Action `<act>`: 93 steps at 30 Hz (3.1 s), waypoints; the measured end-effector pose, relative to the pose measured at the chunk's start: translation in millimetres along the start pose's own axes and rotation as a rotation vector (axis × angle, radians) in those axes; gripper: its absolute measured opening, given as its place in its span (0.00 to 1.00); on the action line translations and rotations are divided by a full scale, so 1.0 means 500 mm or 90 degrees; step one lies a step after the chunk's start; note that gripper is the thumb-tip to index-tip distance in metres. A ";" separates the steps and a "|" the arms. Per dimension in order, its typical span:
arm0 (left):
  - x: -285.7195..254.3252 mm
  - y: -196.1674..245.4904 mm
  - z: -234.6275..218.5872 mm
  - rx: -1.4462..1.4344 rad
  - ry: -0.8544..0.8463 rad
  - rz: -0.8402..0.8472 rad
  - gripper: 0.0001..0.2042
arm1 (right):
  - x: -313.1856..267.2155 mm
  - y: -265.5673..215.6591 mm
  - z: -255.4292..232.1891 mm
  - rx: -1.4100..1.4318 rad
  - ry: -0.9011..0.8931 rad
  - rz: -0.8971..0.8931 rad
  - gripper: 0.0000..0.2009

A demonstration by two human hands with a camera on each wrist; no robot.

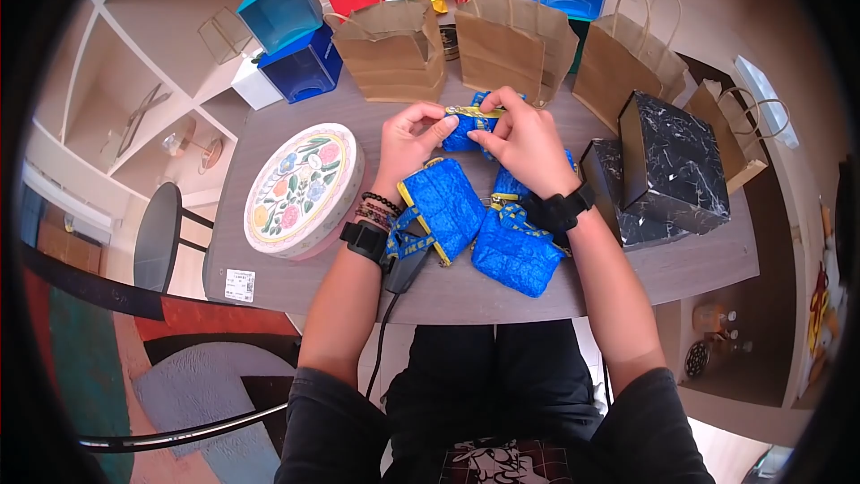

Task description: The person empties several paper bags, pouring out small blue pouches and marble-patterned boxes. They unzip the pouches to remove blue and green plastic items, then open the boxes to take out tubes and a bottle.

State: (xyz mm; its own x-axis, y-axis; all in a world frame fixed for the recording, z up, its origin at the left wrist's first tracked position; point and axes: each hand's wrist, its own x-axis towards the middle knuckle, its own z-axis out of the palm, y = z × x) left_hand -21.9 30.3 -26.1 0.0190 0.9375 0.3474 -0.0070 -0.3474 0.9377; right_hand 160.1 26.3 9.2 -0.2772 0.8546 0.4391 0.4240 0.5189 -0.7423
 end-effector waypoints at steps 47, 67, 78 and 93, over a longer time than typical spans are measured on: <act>0.003 -0.008 0.002 0.040 -0.012 0.136 0.04 | 0.004 0.020 -0.003 -0.036 0.192 -0.052 0.02; 0.003 0.013 -0.036 -0.145 0.143 0.026 0.03 | 0.011 0.030 -0.008 0.150 0.060 0.255 0.16; -0.004 0.046 -0.008 -0.250 -0.009 -0.052 0.07 | 0.014 0.056 0.009 0.332 0.005 0.225 0.14; 0.001 -0.007 -0.010 -0.042 0.025 -0.059 0.19 | 0.012 0.068 0.008 0.147 0.054 0.062 0.15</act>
State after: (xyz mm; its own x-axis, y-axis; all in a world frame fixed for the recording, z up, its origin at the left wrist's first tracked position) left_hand -26.7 32.2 -29.0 -0.0162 0.9660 0.2581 -0.0723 -0.2586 0.9633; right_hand 169.5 49.0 -15.3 -0.1674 0.9039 0.3937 0.2337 0.4243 -0.8748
